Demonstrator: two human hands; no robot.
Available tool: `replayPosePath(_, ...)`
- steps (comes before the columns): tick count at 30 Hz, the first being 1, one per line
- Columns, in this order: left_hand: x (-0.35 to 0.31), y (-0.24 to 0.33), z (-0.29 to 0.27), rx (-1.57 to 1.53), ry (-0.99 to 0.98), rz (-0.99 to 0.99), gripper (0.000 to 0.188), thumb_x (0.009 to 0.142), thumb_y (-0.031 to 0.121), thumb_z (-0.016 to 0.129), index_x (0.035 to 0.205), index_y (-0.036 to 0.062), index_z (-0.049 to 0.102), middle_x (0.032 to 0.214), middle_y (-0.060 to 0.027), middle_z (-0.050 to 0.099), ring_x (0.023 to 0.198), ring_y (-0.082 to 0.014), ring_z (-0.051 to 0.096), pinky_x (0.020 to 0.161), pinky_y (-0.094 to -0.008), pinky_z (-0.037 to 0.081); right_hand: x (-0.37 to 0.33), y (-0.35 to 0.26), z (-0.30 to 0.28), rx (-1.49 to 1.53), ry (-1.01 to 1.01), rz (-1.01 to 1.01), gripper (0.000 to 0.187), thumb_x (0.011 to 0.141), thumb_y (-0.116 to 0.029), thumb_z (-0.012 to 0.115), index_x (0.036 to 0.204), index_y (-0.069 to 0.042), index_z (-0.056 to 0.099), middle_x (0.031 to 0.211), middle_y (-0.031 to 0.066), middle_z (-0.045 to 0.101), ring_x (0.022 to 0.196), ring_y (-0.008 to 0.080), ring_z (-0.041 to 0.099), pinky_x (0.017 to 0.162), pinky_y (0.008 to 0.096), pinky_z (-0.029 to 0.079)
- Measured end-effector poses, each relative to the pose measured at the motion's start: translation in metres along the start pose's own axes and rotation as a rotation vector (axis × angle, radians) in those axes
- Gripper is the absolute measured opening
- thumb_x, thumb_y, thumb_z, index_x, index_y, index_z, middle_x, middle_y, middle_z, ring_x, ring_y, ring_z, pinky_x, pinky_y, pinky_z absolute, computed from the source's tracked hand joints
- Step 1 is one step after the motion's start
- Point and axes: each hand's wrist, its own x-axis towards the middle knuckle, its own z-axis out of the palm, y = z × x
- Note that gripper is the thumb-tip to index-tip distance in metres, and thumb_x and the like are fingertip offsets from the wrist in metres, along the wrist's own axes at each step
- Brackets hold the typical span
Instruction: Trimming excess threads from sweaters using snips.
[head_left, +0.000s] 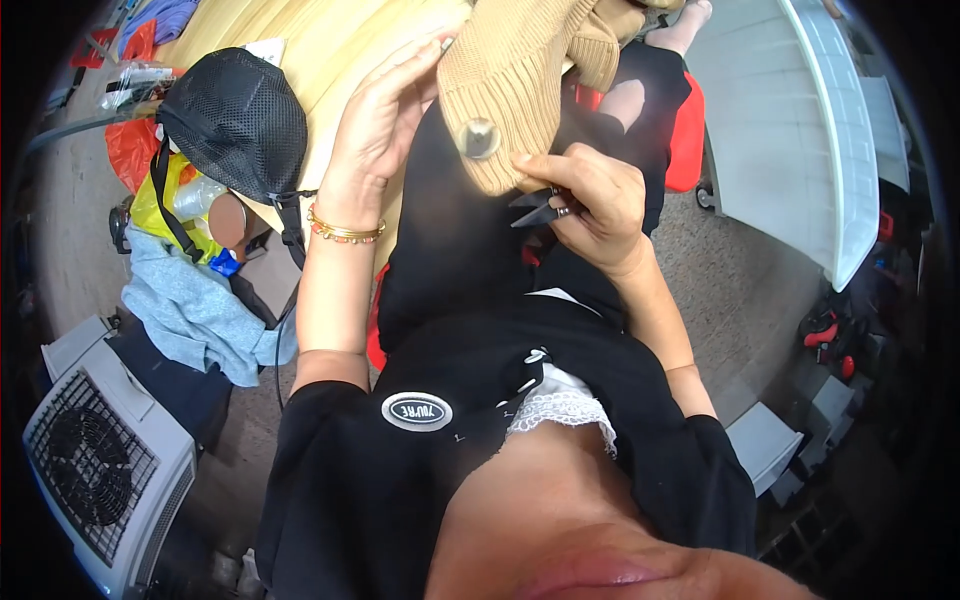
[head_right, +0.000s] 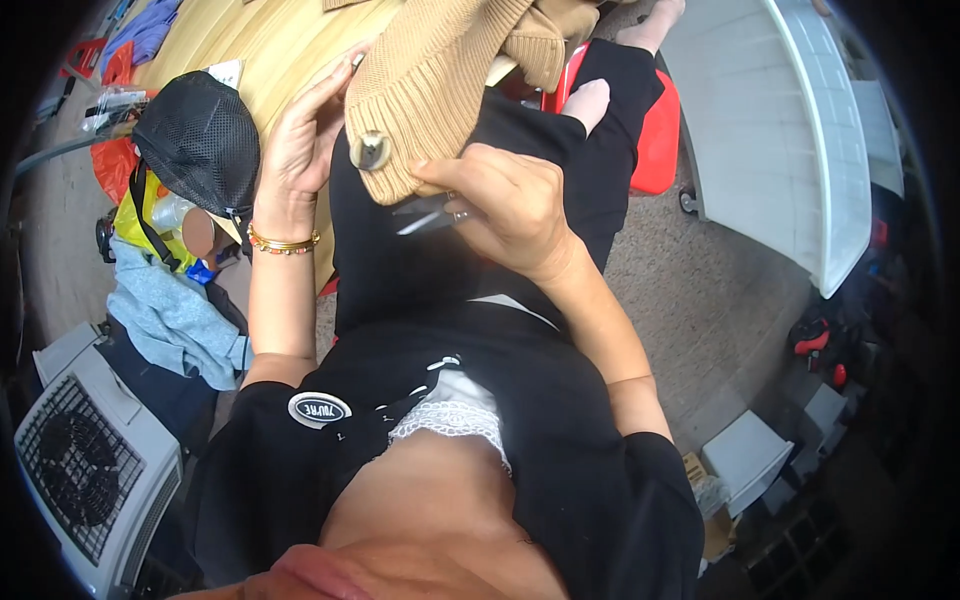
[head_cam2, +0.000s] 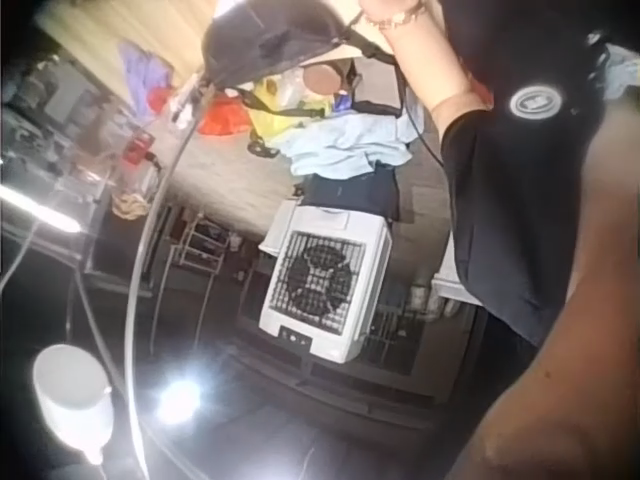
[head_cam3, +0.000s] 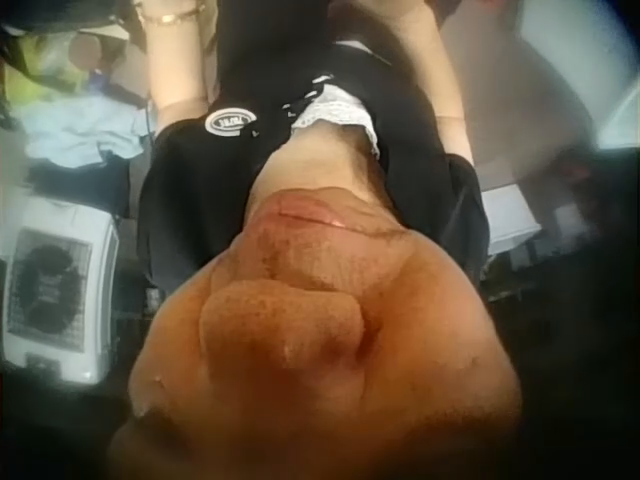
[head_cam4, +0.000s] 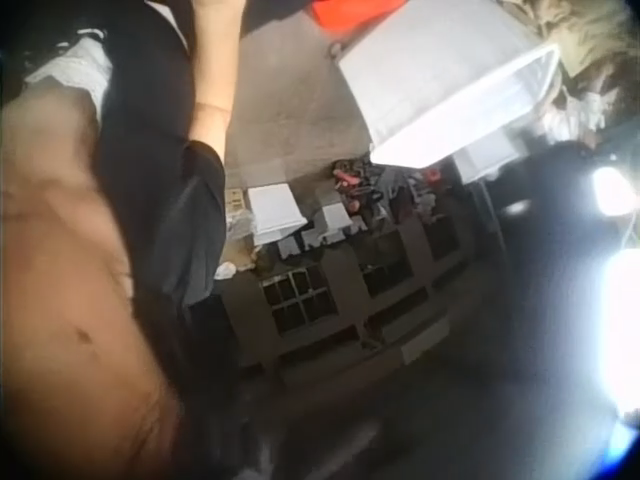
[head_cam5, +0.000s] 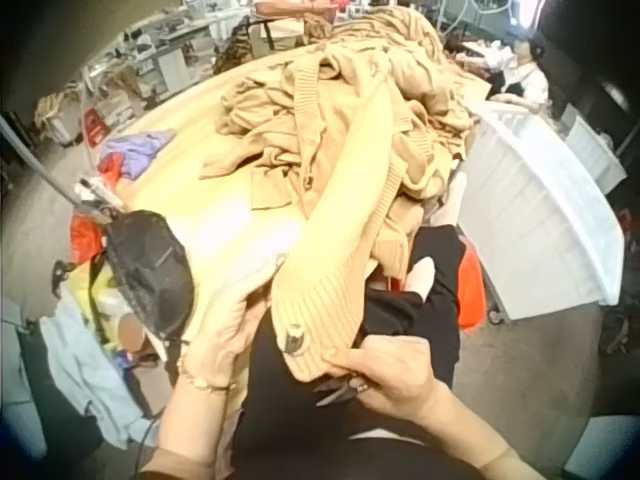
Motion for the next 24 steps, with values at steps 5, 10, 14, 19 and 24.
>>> replayPosePath(5,-0.015,0.028,0.001,-0.225,-0.256,0.023,0.039,0.103,0.024,0.042,0.118,-0.0060,0.062,0.123,-0.0149,0.064,0.112,-0.0193,0.061,0.100,-0.0342,0.045,-0.014,0.000,-0.026,0.240,-0.238,0.124,0.031,0.067,0.000,0.064,0.097,0.001,0.072,0.064,0.0085,0.059,0.047,0.0165,0.050,0.045,0.0288,0.036)
replayPosePath(10,-0.068,0.047,0.039,0.493,-0.036,0.183,0.034,0.099,0.019,0.049,0.116,-0.0064,0.066,0.107,-0.0096,0.070,0.098,-0.0123,0.061,0.094,-0.0276,0.044,-0.033,-0.010,-0.043,0.453,-0.381,0.233,0.031,0.065,-0.001,0.069,0.096,0.000,0.073,0.067,0.0068,0.060,0.049,0.0128,0.052,0.045,0.0248,0.038)
replayPosePath(14,-0.085,0.040,0.043,0.515,0.002,0.132,0.031,0.097,0.013,0.053,0.116,-0.0070,0.066,0.108,-0.0079,0.067,0.098,-0.0106,0.058,0.091,-0.0237,0.042,-0.046,-0.009,-0.035,0.384,-0.425,0.208,0.033,0.064,0.001,0.065,0.096,-0.001,0.071,0.068,0.0072,0.059,0.053,0.0212,0.057,0.048,0.0304,0.043)
replayPosePath(19,-0.085,0.030,0.034,0.949,0.077,0.401,0.031,0.088,0.014,0.069,0.118,0.0078,0.069,0.102,-0.0055,0.061,0.091,-0.0121,0.056,0.082,-0.0241,0.045,-0.033,-0.009,-0.025,0.161,-0.425,0.246,0.042,0.061,0.006,0.063,0.100,-0.007,0.070,0.071,0.0051,0.061,0.058,0.0211,0.060,0.053,0.0303,0.048)
replayPosePath(24,-0.087,0.020,0.024,1.100,0.065,0.524,0.045,0.072,0.007,0.083,0.115,0.0063,0.070,0.101,-0.0046,0.063,0.091,-0.0137,0.059,0.080,-0.0266,0.049,-0.032,-0.008,-0.029,0.153,-0.487,0.279,0.044,0.061,0.005,0.064,0.103,-0.007,0.071,0.069,0.0040,0.060,0.058,0.0194,0.060,0.052,0.0288,0.048)
